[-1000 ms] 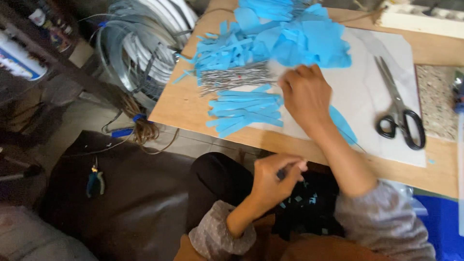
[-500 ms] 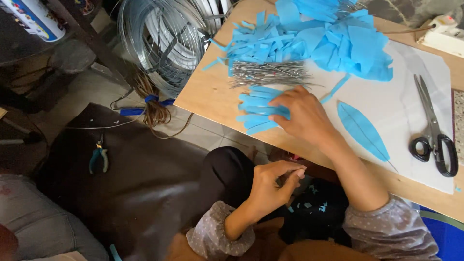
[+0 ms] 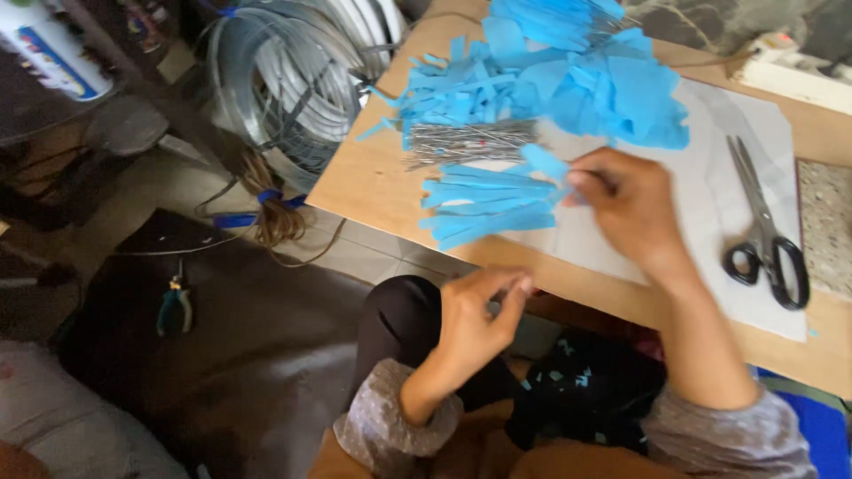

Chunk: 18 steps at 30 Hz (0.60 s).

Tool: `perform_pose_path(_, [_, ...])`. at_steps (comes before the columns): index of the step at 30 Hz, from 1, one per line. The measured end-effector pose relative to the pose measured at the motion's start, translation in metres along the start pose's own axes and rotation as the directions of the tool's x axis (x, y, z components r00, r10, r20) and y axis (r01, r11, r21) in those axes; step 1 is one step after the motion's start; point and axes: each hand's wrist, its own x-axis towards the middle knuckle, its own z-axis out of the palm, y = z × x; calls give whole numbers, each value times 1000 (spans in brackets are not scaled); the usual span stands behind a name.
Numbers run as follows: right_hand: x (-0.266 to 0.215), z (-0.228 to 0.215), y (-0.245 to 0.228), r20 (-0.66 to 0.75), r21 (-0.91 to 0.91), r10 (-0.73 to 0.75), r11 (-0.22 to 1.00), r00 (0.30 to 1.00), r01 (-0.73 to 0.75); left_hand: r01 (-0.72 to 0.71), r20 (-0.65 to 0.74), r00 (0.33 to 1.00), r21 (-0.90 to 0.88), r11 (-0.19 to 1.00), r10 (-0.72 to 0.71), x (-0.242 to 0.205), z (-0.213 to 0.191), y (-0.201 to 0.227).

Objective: Making decorative paper leaves by cutting blue paper and attaching wire stems with hot glue.

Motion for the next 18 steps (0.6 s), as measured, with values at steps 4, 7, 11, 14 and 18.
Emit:
perform_pose_path(4, [-23,-50,1,-28,71,249,967,968,-247,-142,80,989,221,965,127,18,19,4])
perform_pose_path(7, [-34,-65,20,-84,22,295,955,952,-294,-319,168,946,352,880,276,30,47,-8])
perform_pose_path(11, [-41,-61,50,-116,-112,294,945,949,-306,-448,298,894,599,664,335,39,80,-25])
perform_pose_path(14, [-38,-49,47,-134,-20,386,920,913,-392,-387,286,922,679,624,261,43,93,-38])
perform_pose_path(18, [-35,-41,56,-136,81,399,917,907,-391,-370,276,929,702,608,247,45,98,-46])
